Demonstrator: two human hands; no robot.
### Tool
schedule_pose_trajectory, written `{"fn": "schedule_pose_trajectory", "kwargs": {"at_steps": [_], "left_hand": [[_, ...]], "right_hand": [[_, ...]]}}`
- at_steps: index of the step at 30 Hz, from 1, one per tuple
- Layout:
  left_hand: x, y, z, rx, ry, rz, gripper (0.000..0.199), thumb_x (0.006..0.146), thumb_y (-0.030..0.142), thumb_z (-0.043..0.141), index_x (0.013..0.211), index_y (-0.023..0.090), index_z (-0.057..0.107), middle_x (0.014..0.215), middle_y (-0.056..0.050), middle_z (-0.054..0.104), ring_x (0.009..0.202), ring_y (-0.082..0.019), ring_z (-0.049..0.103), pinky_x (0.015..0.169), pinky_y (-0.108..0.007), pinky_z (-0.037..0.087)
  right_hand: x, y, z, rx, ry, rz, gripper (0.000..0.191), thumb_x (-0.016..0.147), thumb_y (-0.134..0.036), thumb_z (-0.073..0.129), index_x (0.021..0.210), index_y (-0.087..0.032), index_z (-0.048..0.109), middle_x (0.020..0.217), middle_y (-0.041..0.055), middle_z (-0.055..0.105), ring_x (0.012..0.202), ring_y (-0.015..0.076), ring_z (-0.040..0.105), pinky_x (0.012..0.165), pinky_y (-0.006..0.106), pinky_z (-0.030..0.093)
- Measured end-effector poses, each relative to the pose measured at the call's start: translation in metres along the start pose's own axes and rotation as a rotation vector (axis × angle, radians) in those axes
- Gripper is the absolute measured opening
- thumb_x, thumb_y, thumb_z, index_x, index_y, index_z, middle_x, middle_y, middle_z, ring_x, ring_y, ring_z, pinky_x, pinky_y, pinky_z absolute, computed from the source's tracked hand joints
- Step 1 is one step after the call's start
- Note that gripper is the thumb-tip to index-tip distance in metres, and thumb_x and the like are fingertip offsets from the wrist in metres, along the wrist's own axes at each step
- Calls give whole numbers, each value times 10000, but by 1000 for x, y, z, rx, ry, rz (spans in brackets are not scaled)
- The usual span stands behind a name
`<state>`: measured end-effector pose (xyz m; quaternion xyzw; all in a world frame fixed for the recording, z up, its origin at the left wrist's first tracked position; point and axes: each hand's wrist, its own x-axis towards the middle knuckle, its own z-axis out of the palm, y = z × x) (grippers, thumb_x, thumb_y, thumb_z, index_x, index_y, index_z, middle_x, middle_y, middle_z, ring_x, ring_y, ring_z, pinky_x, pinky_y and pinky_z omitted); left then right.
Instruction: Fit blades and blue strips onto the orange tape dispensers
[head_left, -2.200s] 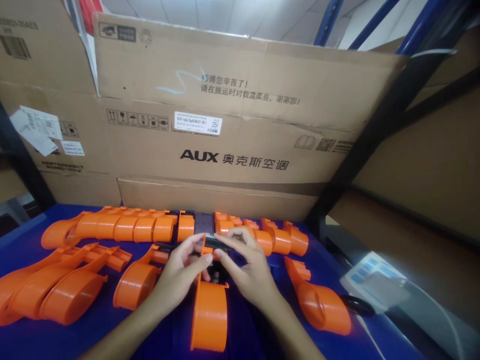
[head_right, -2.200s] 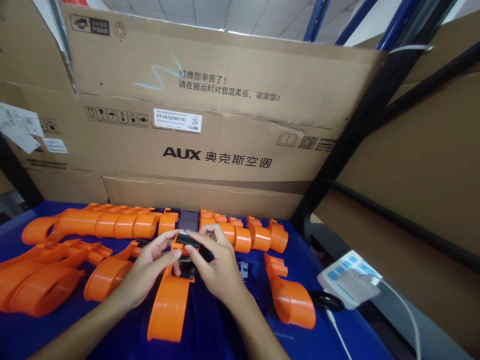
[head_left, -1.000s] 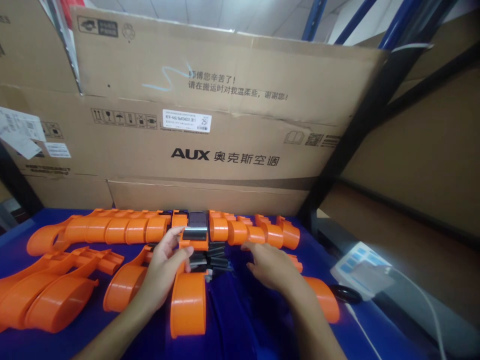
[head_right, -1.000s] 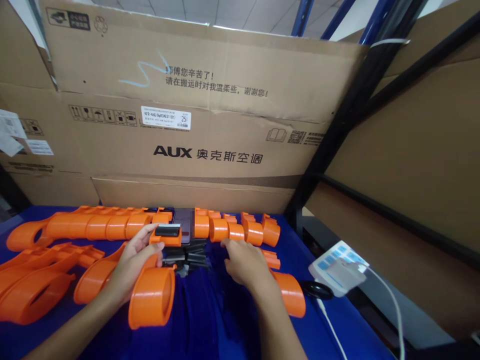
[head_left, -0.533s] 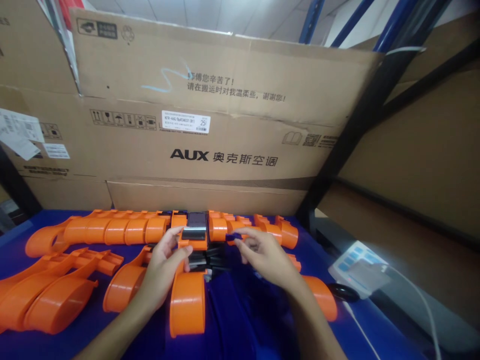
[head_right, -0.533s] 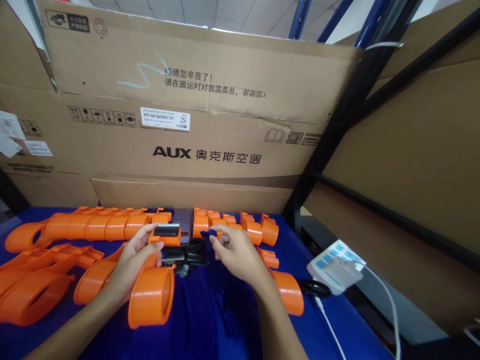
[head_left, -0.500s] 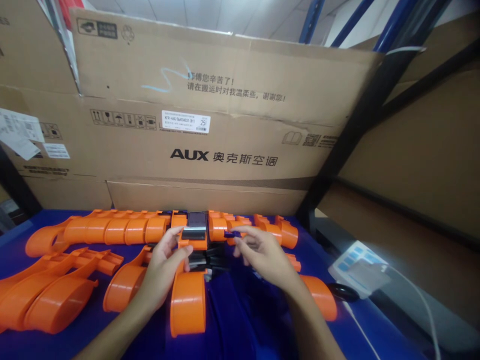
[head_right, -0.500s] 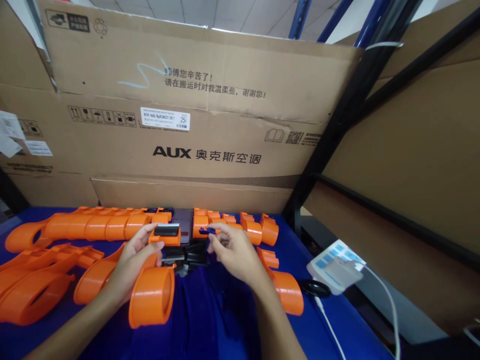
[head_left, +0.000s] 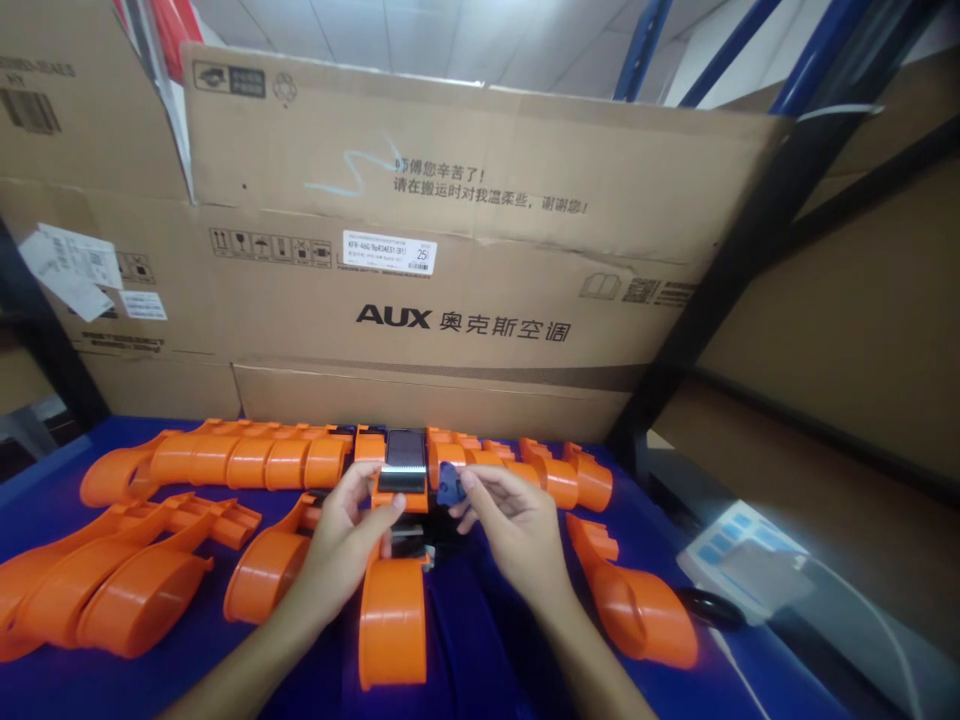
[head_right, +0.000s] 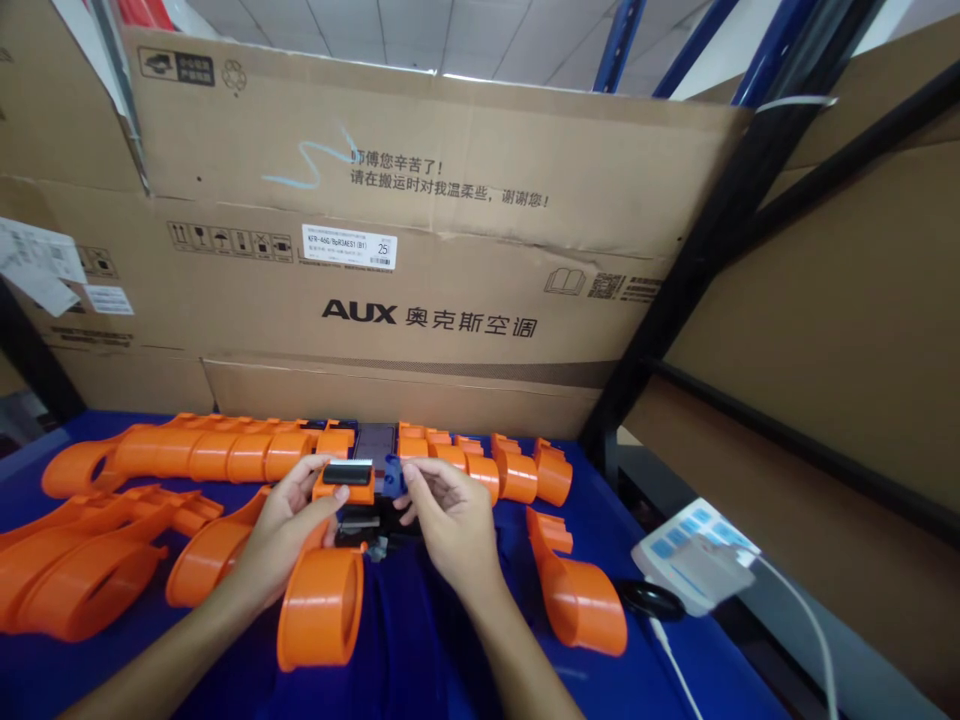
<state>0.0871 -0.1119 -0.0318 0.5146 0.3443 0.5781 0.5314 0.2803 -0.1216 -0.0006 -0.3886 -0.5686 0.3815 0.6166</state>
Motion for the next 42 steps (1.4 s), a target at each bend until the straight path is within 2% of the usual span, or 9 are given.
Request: {"fn": "schedule_pose_trajectory", "kwargs": {"at_steps": [4, 7, 10, 15, 20, 25, 30, 35, 42], "left_hand": [[-1, -2, 0, 8, 3, -2, 380, 883, 383, 729, 1184, 251, 539, 954, 8, 680, 458, -59, 515, 447, -209, 453], [-1, -1, 1, 10, 4, 10, 376, 884, 391, 728, 1180, 252, 544, 972, 1, 690, 468, -63, 518, 448, -210, 459], [-1, -1, 1, -4, 13, 18, 374, 877, 388, 738, 1173, 260, 548, 1035, -8, 694, 478, -60, 520, 454, -210, 473], [-3, 1, 2, -16, 17, 28, 361, 878, 369, 738, 1172, 264, 555, 1040, -13, 698, 490, -61, 533, 471, -210, 487], [-4, 6, 3, -29, 24, 22, 392, 854, 367, 759, 1178, 260, 565, 1002, -23, 706, 491, -74, 540, 443, -199, 460], [-4, 3, 2, -8, 16, 27, 418, 839, 362, 774, 1182, 256, 560, 1041, -29, 701, 504, -79, 547, 468, -211, 485], [-4, 2, 0, 20, -8, 41, 410, 850, 361, 765, 1187, 256, 555, 1089, -36, 693, 528, -86, 572, 500, -228, 520], [-5, 7, 2, 11, 1, 35, 404, 839, 353, 767, 1175, 258, 563, 1039, -21, 698, 523, -93, 576, 496, -238, 525], [-7, 11, 5, -17, 22, 12, 416, 813, 333, 790, 1160, 258, 573, 995, -13, 707, 518, -94, 578, 494, -234, 518]], "right_hand": [[-2, 2, 8, 85, 74, 7, 318, 830, -362, 817, 1072, -224, 664, 913, 51, 759, 733, 205, 760, 671, 327, 638], [-4, 4, 11, 61, 13, 11, 269, 850, -365, 796, 1022, -218, 651, 859, 50, 749, 781, 219, 764, 742, 341, 625], [-6, 6, 13, -35, -52, -18, 188, 885, -349, 748, 961, -218, 638, 836, 43, 723, 780, 217, 742, 722, 334, 603], [-12, 2, 14, -320, -78, -194, 66, 948, -272, 637, 924, -221, 602, 839, 21, 657, 731, 174, 666, 685, 299, 541], [-14, 1, 12, -513, -180, -308, 108, 985, -231, 566, 882, -229, 532, 741, -18, 599, 646, 147, 601, 633, 266, 467], [-12, 3, 10, -593, -184, -408, 134, 974, -190, 556, 848, -224, 523, 755, -9, 591, 654, 148, 572, 636, 267, 436], [-13, 1, 9, -579, -219, -411, 175, 983, -183, 528, 813, -223, 508, 764, 5, 582, 681, 162, 555, 658, 283, 434], [-11, 1, 8, -578, -244, -419, 189, 990, -191, 511, 804, -226, 496, 774, 15, 559, 697, 175, 528, 662, 300, 426], [-9, -3, 8, -596, -328, -383, 192, 997, -204, 507, 809, -240, 490, 847, 47, 585, 785, 209, 561, 707, 330, 453]]}}
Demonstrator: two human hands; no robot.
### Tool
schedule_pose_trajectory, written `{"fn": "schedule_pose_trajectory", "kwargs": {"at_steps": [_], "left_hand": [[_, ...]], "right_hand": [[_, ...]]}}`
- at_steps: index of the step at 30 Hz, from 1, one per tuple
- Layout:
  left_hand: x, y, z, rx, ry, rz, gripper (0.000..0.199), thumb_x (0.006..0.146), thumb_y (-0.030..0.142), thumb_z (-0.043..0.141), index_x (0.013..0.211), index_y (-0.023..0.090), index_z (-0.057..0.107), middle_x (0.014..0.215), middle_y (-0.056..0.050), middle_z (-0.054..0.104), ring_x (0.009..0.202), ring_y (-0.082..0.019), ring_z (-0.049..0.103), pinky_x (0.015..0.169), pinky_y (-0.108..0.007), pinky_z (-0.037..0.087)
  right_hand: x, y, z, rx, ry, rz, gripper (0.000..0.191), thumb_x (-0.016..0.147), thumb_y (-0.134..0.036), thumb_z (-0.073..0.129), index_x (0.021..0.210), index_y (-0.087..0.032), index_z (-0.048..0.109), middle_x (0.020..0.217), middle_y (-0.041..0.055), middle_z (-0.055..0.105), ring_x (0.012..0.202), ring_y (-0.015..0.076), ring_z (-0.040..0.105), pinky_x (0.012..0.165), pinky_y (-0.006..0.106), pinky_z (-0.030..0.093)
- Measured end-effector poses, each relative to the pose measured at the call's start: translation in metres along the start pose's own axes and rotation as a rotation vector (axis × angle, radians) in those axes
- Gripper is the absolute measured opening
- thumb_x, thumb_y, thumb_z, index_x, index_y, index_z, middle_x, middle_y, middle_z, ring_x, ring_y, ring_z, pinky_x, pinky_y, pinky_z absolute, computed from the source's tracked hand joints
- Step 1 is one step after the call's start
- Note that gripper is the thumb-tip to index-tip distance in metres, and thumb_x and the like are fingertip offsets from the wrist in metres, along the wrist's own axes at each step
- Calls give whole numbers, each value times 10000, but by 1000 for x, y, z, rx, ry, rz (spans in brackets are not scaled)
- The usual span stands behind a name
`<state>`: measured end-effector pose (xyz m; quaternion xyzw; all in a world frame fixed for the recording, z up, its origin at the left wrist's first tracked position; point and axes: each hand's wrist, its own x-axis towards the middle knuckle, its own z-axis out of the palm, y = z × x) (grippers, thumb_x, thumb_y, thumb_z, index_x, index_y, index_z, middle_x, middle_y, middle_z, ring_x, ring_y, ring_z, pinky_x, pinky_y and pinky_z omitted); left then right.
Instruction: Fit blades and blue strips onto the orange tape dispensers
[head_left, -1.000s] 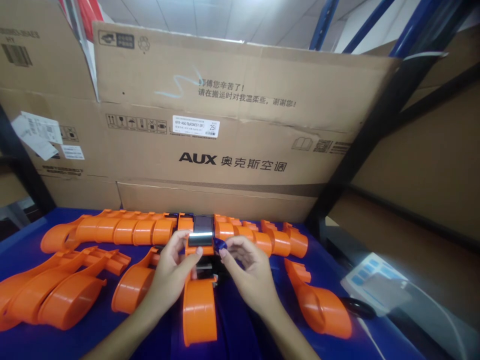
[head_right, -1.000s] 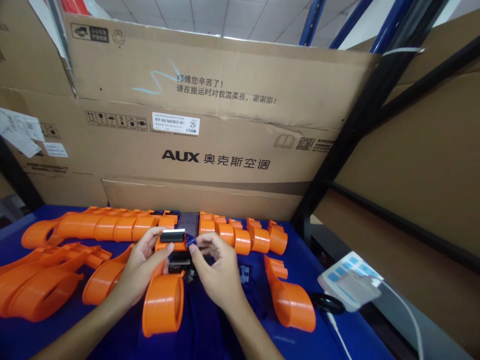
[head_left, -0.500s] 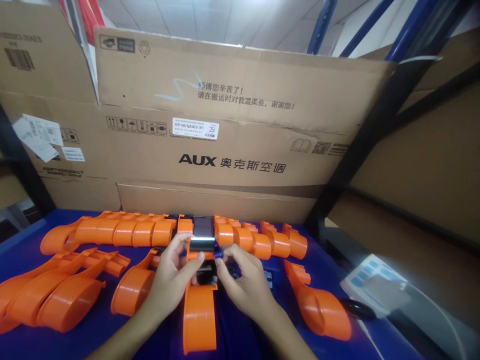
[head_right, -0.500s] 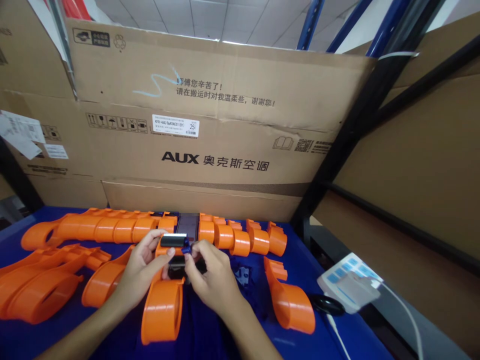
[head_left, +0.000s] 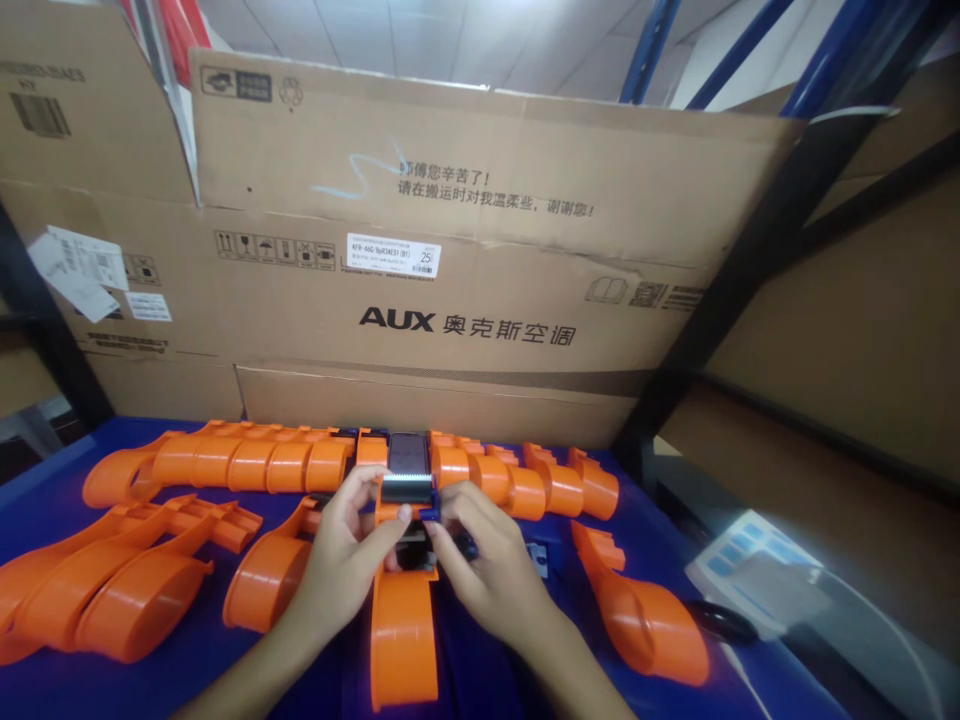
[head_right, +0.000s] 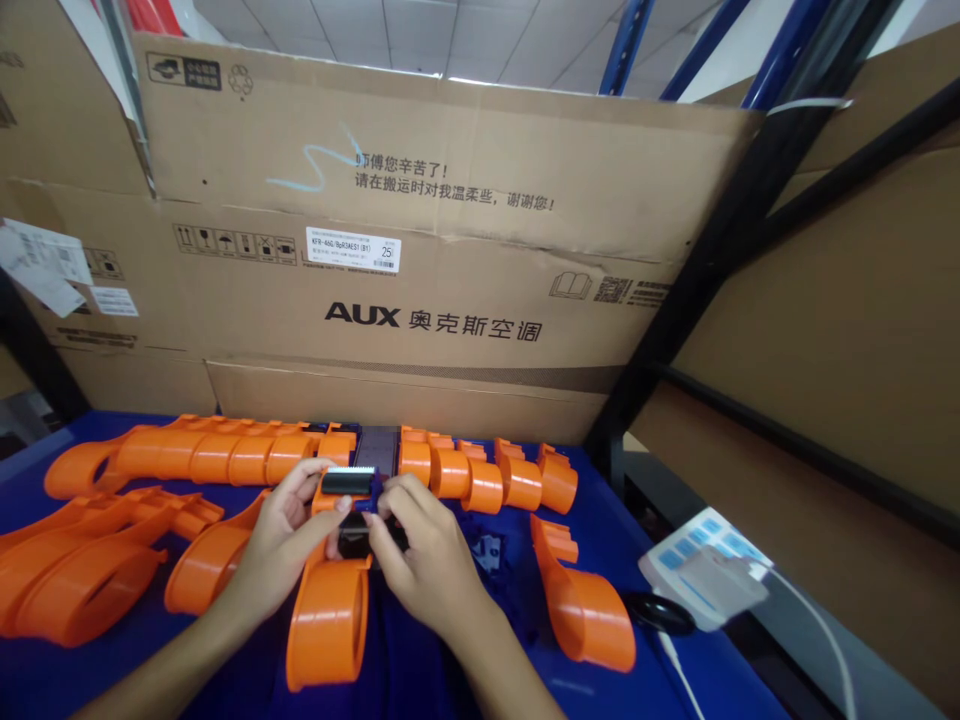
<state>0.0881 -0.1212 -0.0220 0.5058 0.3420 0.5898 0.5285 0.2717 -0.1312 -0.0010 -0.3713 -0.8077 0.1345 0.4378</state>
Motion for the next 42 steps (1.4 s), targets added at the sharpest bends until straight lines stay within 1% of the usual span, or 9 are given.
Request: {"fn": "schedule_pose_trajectory", "kwargs": {"at_steps": [6, 11, 14, 17, 20, 27, 35, 38, 42], "left_hand": [[0, 2, 2, -73, 7, -30, 409, 818, 331, 790, 1153, 249, 571, 968, -14, 724, 500, -87, 601, 513, -232, 529], [-2, 11, 4, -159, -57, -261, 679, 837, 350, 790, 1403, 260, 426, 766, -16, 733, 569, -195, 729, 584, -306, 610], [-5, 15, 4, -222, -207, -373, 708, 834, 323, 801, 1434, 302, 427, 1086, -114, 756, 717, -260, 788, 639, -359, 638], [-7, 16, 3, -310, -376, -361, 639, 787, 246, 835, 1360, 307, 560, 1474, -143, 564, 859, -282, 793, 744, -381, 639], [-6, 16, 3, -342, -444, -320, 616, 806, 250, 820, 1376, 286, 591, 1461, -155, 570, 889, -269, 782, 797, -384, 623], [-1, 11, 1, -233, -370, -297, 546, 847, 337, 783, 1351, 247, 592, 1199, -137, 712, 731, -227, 761, 699, -388, 636], [7, 21, -7, -361, -120, -380, 467, 844, 511, 700, 1132, 144, 676, 783, -93, 765, 571, -219, 713, 569, -330, 587], [9, 28, -8, -479, -27, -357, 421, 881, 532, 620, 903, 127, 735, 549, -35, 665, 506, -179, 652, 554, -280, 554], [7, 37, -2, -485, 48, -288, 356, 862, 492, 647, 960, 166, 753, 539, -1, 657, 515, -185, 653, 563, -287, 549]], "right_hand": [[-1, -1, -6, 75, 12, 39, 139, 986, -277, 564, 859, -238, 524, 885, 43, 579, 826, 213, 561, 756, 338, 461], [0, -3, -11, 412, 135, 213, 156, 1027, -396, 498, 1104, -271, 551, 1024, 46, 620, 959, 218, 611, 861, 348, 496], [2, -8, -9, 638, 10, 309, 356, 1019, -436, 527, 1348, -315, 464, 1155, 51, 660, 1098, 228, 642, 994, 383, 482], [3, -10, -5, 708, -15, 345, 370, 990, -496, 563, 1299, -306, 490, 1138, 45, 676, 1075, 231, 659, 960, 367, 500], [3, -8, 1, 641, 10, 348, 359, 954, -529, 611, 1194, -280, 516, 1111, 47, 652, 1045, 230, 642, 907, 346, 510], [4, -5, 9, 586, -26, 323, 302, 964, -539, 590, 1022, -274, 458, 885, -8, 559, 763, 172, 553, 683, 290, 505], [11, 1, 2, 213, 31, 246, 235, 1064, -409, 409, 1027, -244, 572, 990, 46, 620, 954, 226, 587, 868, 383, 487], [11, -1, -5, -104, -99, 164, 149, 1001, -308, 548, 896, -233, 622, 997, 55, 605, 1013, 259, 545, 923, 433, 438], [8, -7, -9, -301, -354, 65, 95, 862, -298, 733, 896, -227, 680, 1069, 67, 555, 1036, 280, 506, 901, 440, 424]]}}
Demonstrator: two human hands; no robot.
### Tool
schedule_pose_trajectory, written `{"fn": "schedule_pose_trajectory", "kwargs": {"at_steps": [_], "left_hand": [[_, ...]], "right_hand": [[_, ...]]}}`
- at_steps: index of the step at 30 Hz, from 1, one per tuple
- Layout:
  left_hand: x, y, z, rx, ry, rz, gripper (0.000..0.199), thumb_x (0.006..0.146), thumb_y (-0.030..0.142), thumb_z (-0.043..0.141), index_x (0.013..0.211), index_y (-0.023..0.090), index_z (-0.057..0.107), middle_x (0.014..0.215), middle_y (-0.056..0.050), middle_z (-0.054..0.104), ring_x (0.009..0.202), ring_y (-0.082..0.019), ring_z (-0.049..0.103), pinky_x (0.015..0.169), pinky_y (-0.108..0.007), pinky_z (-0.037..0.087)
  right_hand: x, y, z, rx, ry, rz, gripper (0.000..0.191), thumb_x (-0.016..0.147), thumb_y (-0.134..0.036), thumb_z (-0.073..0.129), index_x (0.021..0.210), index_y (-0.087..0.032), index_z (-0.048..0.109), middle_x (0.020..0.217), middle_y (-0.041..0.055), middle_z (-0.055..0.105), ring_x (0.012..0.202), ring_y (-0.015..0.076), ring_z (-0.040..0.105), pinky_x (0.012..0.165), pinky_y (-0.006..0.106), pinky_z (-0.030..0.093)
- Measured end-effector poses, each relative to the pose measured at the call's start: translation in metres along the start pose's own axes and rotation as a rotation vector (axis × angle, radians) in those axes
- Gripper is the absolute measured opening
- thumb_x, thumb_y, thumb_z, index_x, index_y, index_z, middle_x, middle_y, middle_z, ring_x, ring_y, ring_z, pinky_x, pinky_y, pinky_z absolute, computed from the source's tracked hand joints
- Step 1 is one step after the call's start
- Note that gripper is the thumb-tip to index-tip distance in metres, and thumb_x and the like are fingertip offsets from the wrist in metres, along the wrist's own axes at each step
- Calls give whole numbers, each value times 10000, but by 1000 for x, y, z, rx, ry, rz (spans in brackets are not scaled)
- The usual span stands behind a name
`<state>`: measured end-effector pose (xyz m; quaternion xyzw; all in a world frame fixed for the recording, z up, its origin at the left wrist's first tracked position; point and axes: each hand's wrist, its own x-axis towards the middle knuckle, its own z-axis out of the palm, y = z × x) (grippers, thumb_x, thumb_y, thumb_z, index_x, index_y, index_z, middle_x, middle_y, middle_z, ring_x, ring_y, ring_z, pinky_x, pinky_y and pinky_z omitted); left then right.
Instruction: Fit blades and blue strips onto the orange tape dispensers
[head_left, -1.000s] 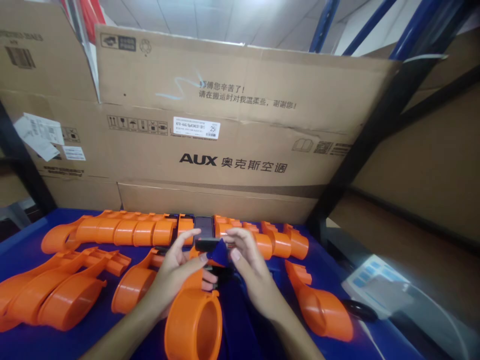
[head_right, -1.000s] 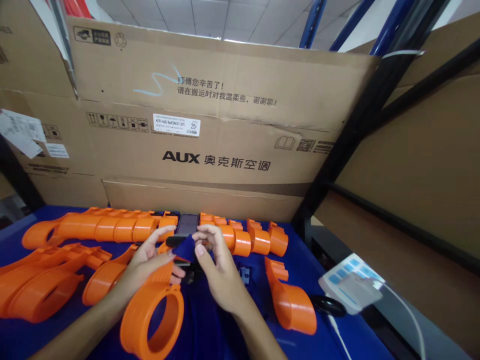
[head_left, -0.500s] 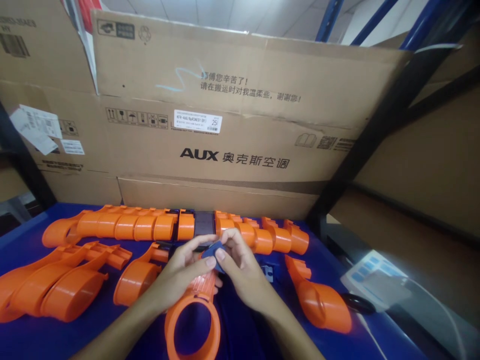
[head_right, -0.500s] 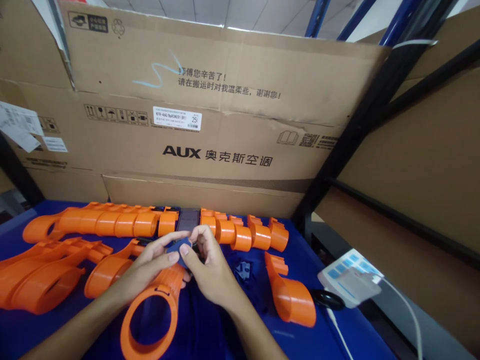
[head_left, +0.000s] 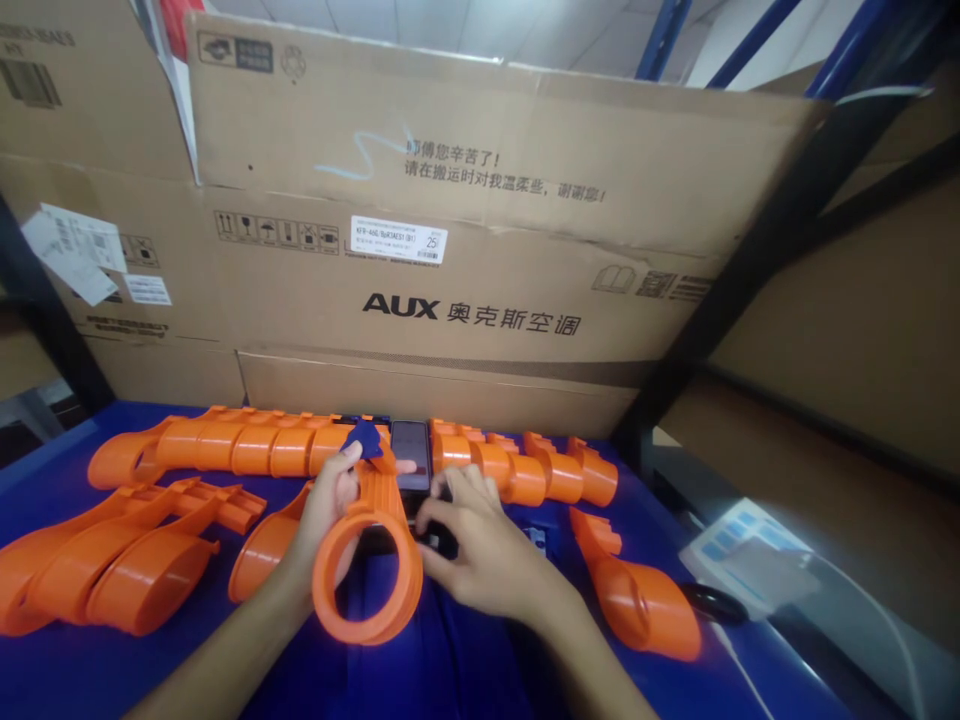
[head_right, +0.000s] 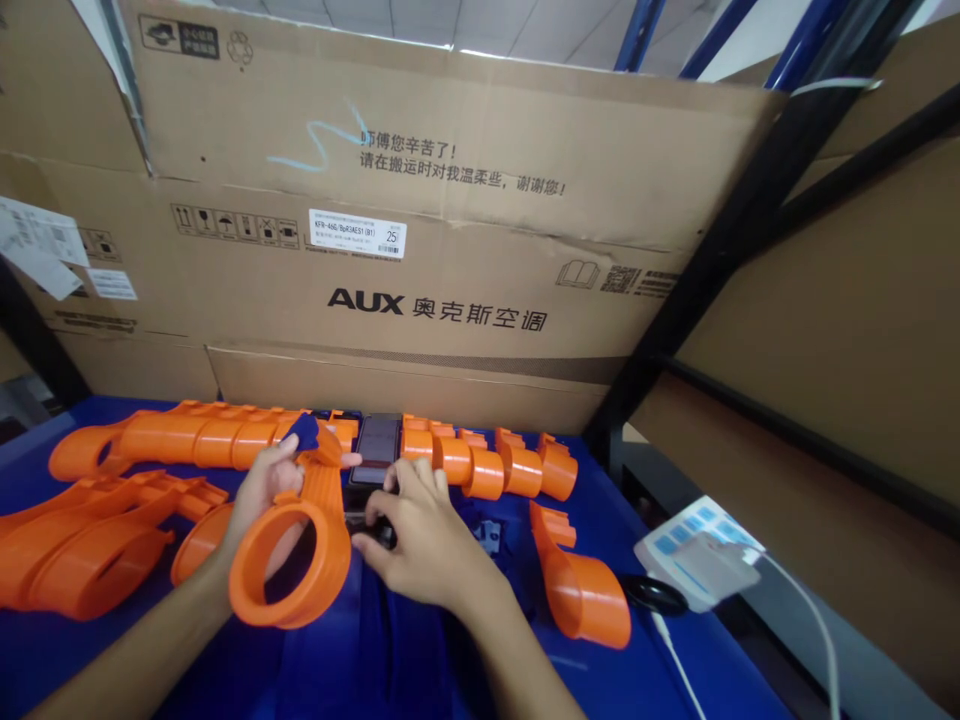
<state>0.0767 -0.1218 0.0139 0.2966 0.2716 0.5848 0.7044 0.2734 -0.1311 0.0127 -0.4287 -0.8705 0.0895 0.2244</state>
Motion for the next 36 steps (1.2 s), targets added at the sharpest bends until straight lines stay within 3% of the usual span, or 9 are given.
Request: {"fn": "schedule_pose_trajectory", "kwargs": {"at_steps": [6, 15, 21, 28, 33, 36], "left_hand": [[-1, -1, 1, 21, -19, -73, 544, 849, 581, 625, 1115, 120, 738, 739, -88, 768, 669, -272, 734, 636, -366, 578], [1, -8, -2, -1, -52, -33, 490, 805, 508, 675, 1102, 121, 725, 807, -95, 780, 711, -296, 742, 679, -394, 566], [1, -10, -4, 31, -48, 63, 501, 789, 452, 696, 1187, 149, 671, 906, -102, 788, 799, -300, 749, 731, -388, 565], [6, -22, -24, 93, -139, 133, 536, 856, 454, 675, 1327, 224, 565, 1030, -93, 788, 944, -313, 746, 824, -415, 571], [10, -28, -27, 252, -305, 86, 480, 855, 432, 709, 1277, 236, 593, 1084, -105, 787, 1068, -341, 720, 924, -445, 538], [10, -29, -25, 275, -328, 104, 479, 838, 408, 734, 1260, 224, 606, 1112, -115, 782, 1079, -344, 720, 976, -460, 515]], "right_hand": [[2, -2, 12, -82, -90, -59, 364, 785, -534, 787, 905, -199, 714, 1026, 81, 519, 963, 284, 457, 843, 434, 405], [3, -6, 15, -43, -62, -6, 132, 886, -330, 698, 867, -202, 668, 1004, 64, 546, 975, 264, 482, 852, 412, 395], [4, -3, 20, 76, 208, 191, 81, 869, -200, 649, 802, -213, 606, 941, 34, 617, 965, 253, 548, 862, 403, 374], [11, 11, 12, 387, 582, 334, 156, 880, -255, 575, 733, -214, 539, 708, -4, 576, 718, 190, 545, 692, 307, 404], [11, 12, 8, 677, 655, 376, 225, 912, -324, 599, 740, -223, 496, 612, -60, 461, 542, 119, 408, 546, 242, 336], [9, 8, 8, 811, 595, 364, 250, 930, -403, 633, 792, -232, 513, 590, -77, 431, 503, 111, 361, 511, 228, 330]]}}
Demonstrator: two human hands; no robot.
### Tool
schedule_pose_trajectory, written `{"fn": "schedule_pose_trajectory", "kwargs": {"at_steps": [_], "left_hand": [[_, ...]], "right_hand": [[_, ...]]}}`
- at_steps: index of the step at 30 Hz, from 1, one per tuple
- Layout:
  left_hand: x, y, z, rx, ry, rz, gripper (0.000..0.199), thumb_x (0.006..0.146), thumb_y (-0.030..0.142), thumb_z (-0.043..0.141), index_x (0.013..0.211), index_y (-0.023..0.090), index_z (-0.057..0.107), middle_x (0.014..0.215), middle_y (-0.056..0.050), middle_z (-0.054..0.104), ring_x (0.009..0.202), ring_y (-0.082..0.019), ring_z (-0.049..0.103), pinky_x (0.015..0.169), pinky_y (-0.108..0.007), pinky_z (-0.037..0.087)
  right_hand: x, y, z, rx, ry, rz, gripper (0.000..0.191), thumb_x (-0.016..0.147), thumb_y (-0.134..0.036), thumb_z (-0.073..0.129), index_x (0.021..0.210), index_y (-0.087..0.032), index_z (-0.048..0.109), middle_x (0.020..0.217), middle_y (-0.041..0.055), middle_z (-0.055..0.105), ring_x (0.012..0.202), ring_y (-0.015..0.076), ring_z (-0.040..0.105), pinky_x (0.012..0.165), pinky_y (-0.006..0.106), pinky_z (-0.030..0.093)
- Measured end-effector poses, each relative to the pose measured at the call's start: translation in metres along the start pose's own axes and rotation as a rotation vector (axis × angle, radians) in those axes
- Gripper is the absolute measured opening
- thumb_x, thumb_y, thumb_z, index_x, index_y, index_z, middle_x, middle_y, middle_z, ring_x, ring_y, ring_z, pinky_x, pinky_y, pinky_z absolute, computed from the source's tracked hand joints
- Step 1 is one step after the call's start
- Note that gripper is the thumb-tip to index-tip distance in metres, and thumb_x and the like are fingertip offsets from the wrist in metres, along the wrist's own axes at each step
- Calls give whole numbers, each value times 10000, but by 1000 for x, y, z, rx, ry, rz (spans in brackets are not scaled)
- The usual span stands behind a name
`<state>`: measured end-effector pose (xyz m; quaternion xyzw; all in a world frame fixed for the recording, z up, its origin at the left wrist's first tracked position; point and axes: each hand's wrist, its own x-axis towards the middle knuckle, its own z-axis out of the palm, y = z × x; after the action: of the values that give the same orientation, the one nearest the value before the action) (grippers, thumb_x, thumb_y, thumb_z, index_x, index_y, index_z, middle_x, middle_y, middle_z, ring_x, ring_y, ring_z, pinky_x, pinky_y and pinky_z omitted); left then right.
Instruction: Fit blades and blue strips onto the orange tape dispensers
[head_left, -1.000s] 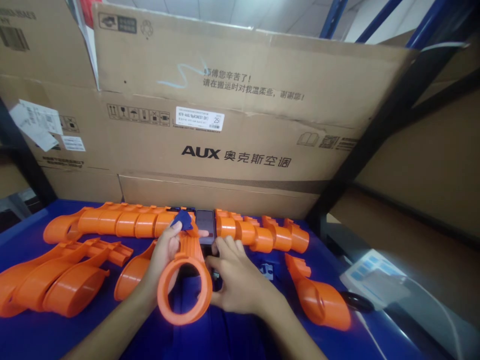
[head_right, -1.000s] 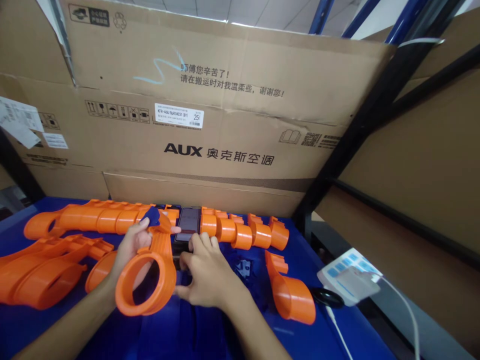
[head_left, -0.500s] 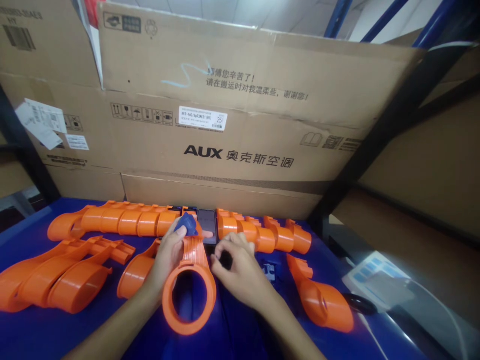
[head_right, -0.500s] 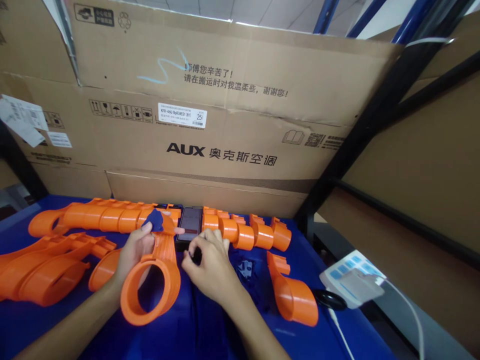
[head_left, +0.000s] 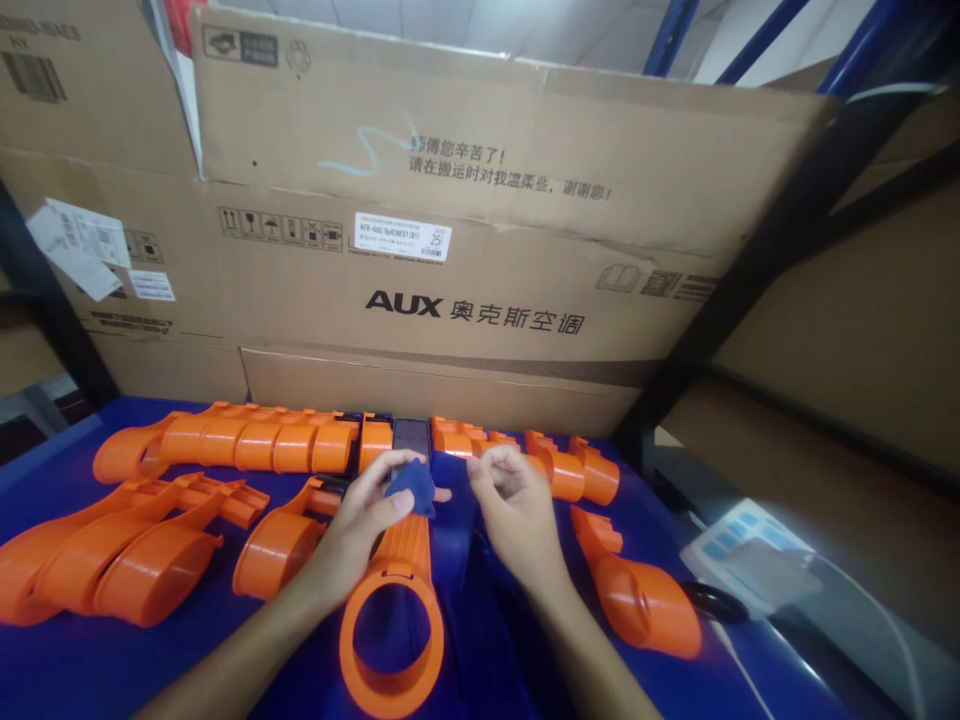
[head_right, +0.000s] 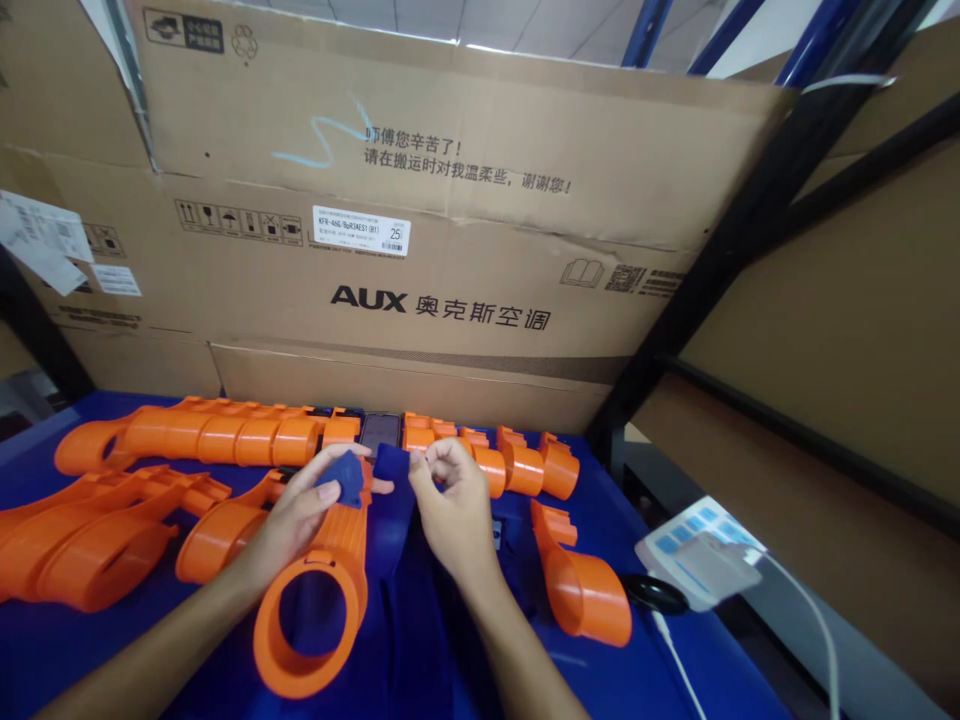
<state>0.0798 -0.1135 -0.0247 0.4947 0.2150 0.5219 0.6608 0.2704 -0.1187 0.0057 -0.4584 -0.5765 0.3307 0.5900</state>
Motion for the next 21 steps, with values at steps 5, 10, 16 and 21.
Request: {"fn": "schedule_pose_trajectory", "kwargs": {"at_steps": [5, 10, 16, 21], "left_hand": [[-3, 7, 10, -167, 46, 27, 378, 863, 400, 686, 1190, 220, 623, 1001, -102, 800, 1002, -334, 746, 914, -479, 556], [-4, 7, 13, -221, 97, 38, 407, 843, 362, 712, 1214, 211, 642, 1134, -103, 778, 1067, -321, 725, 954, -454, 547], [-2, 6, 11, -176, 213, 27, 477, 841, 382, 729, 1277, 206, 648, 1239, -106, 739, 1169, -329, 680, 998, -438, 529], [-2, 7, 11, -169, 234, 91, 454, 827, 368, 740, 1253, 237, 652, 1228, -93, 733, 1155, -318, 680, 1003, -448, 523]], "right_hand": [[-5, 0, 1, 88, -219, -23, 262, 971, -522, 579, 962, -261, 592, 890, 7, 618, 832, 198, 604, 788, 304, 526], [-6, 4, 0, 172, -361, 16, 239, 981, -506, 581, 1034, -275, 550, 979, 19, 625, 922, 212, 632, 852, 345, 545], [-8, -2, -4, 125, -207, -74, 222, 959, -421, 654, 1110, -282, 569, 1039, 24, 644, 993, 211, 660, 913, 348, 528], [-11, -7, -9, -23, -218, -228, 293, 890, -304, 743, 1174, -287, 670, 1202, 62, 707, 1146, 265, 667, 1028, 423, 510]]}}
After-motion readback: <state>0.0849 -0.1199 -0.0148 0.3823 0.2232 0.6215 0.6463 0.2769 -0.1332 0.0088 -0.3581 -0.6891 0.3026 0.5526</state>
